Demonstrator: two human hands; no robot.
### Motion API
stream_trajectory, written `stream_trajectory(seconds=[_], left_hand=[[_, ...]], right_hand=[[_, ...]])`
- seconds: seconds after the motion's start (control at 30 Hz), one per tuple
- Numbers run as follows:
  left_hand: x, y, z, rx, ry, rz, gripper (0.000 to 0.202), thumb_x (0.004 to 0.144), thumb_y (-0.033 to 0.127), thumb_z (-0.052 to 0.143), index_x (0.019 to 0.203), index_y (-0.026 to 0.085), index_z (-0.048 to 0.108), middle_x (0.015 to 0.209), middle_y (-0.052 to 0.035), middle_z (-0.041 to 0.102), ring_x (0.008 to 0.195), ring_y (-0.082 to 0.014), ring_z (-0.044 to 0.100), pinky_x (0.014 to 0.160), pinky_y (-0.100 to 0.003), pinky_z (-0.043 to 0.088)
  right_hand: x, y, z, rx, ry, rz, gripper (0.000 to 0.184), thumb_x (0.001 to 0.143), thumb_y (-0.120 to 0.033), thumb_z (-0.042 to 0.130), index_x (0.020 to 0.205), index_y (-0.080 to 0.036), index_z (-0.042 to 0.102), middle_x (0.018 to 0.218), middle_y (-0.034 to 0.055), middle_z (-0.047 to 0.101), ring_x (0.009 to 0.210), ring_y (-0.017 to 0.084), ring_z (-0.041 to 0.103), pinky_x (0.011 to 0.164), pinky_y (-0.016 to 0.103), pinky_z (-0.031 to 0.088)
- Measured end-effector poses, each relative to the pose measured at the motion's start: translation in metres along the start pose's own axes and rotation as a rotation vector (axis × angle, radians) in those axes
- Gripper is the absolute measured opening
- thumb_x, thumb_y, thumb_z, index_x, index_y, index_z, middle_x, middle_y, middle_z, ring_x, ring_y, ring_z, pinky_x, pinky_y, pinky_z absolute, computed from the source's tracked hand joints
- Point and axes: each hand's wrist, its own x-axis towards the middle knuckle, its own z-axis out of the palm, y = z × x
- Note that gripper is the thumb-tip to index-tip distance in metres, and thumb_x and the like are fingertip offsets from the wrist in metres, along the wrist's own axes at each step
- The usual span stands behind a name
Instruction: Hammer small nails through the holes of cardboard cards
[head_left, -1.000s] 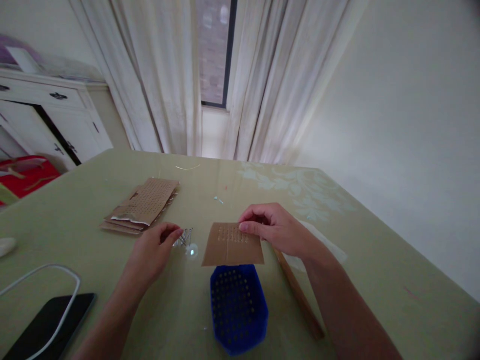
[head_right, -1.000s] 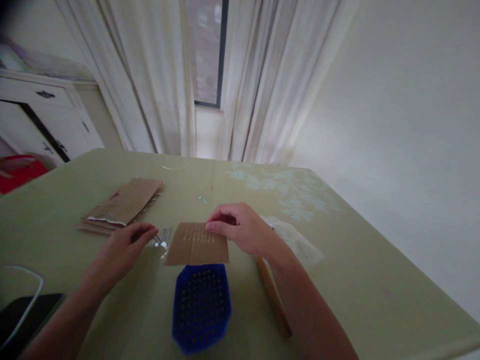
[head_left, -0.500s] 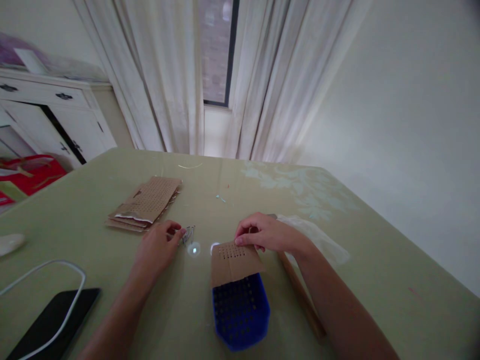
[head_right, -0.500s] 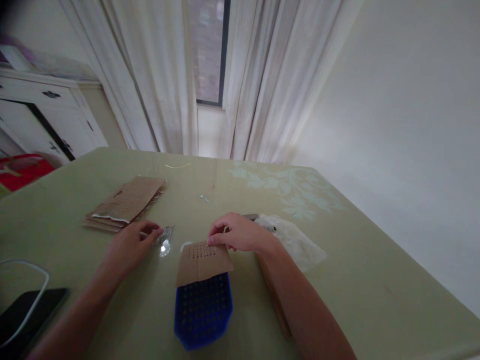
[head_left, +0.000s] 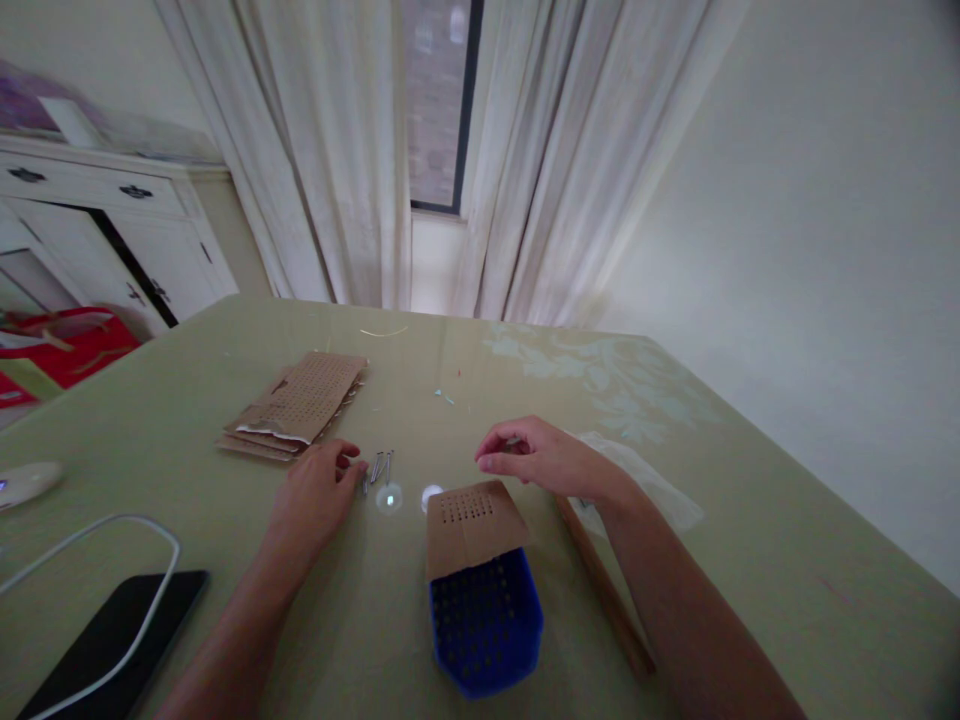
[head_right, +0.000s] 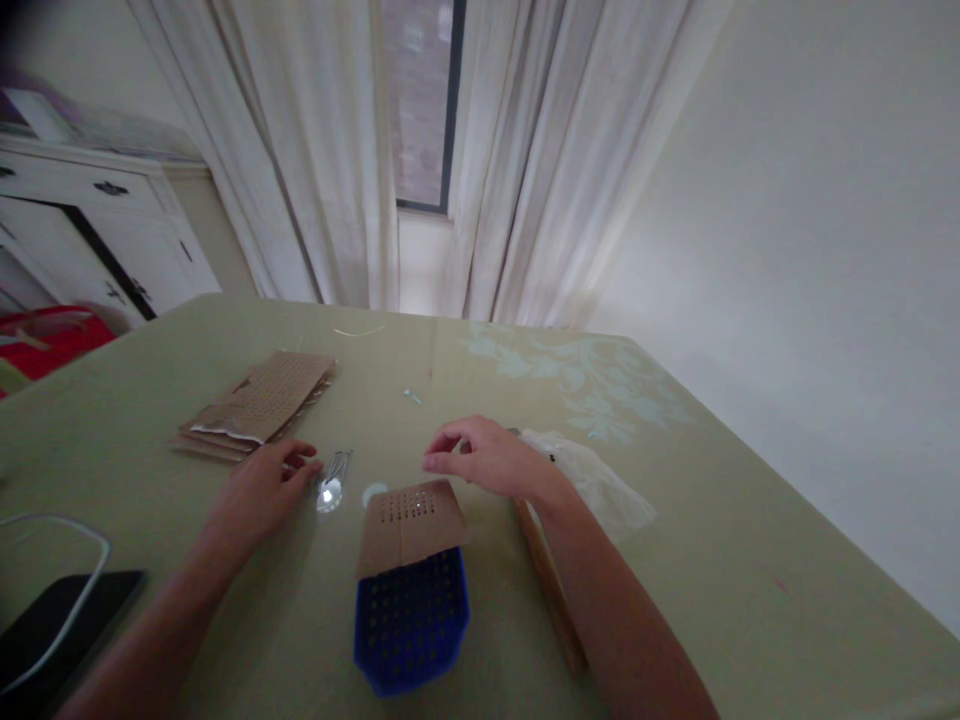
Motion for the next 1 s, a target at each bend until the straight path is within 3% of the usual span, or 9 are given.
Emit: stream_trajectory(seconds=[0.17,0.37,0.6,0.73,0.87,0.93,1.0], left_hand=[[0.002,-0.007,-0.020,0.075,-0.006,-0.068,0.026,0.101,0.032,0.054,0.107,0.019,0.075,0.111,-0.0159,0.082,0.105,-0.0337,0.077,0.087,-0.041,0.056],[0.001,-0.009,-0.019,0.154,-0.040,-0.117,0.027,0.097,0.042,0.065,0.097,0.018,0.075,0.108,-0.0174,0.083,0.103,-0.0369,0.078,0.081,-0.042,0.057],[-0.004,-0.012,-0.014,0.273,-0.049,-0.079,0.023,0.101,0.031,0.053,0.097,0.020,0.073,0.108,-0.0195,0.082,0.103,-0.0388,0.078,0.081,-0.044,0.057],[-0.015,-0.015,-0.019,0.362,-0.075,-0.055,0.025,0.101,0.028,0.049,0.085,0.021,0.068,0.098,-0.0196,0.079,0.094,-0.0407,0.078,0.076,-0.046,0.056],[-0.020,-0.013,-0.023,0.434,-0.062,-0.025,0.028,0.102,0.021,0.040,0.092,0.018,0.066,0.101,-0.0215,0.076,0.101,-0.0422,0.076,0.082,-0.048,0.056],[-0.019,-0.005,-0.025,0.349,0.013,-0.023,0.031,0.104,0.026,0.037,0.103,0.016,0.067,0.101,-0.0206,0.076,0.100,-0.0414,0.076,0.084,-0.049,0.056],[-0.020,0.009,-0.025,0.060,0.111,0.013,0.035,0.103,0.036,0.042,0.118,0.016,0.067,0.106,-0.0173,0.077,0.098,-0.0372,0.076,0.085,-0.046,0.058]], right_hand=[[-0.018,0.007,-0.010,-0.150,0.313,-0.002,0.025,0.101,-0.039,0.070,0.096,-0.017,0.081,0.089,0.0061,0.080,0.077,0.020,0.068,0.070,0.030,0.047],[-0.042,0.051,0.012,-0.418,0.525,0.200,0.023,0.102,-0.036,0.068,0.087,-0.020,0.075,0.087,0.0073,0.080,0.078,0.024,0.070,0.071,0.034,0.044],[-0.053,0.085,0.037,-0.450,0.570,0.333,0.020,0.097,-0.039,0.076,0.096,-0.021,0.068,0.095,0.0092,0.079,0.086,0.029,0.073,0.072,0.035,0.045],[-0.055,0.090,0.039,-0.487,0.503,0.406,0.022,0.094,-0.033,0.079,0.109,-0.020,0.071,0.100,0.0106,0.080,0.093,0.031,0.075,0.074,0.036,0.045],[-0.054,0.096,0.038,-0.474,0.466,0.415,0.020,0.094,-0.030,0.077,0.110,-0.020,0.074,0.102,0.0110,0.081,0.096,0.031,0.075,0.075,0.035,0.044],[-0.053,0.098,0.039,-0.468,0.459,0.418,0.018,0.094,-0.029,0.075,0.110,-0.019,0.073,0.101,0.0110,0.081,0.095,0.031,0.074,0.076,0.035,0.044],[-0.053,0.100,0.039,-0.463,0.457,0.423,0.017,0.095,-0.028,0.073,0.110,-0.018,0.073,0.101,0.0114,0.081,0.093,0.031,0.074,0.075,0.036,0.043]])
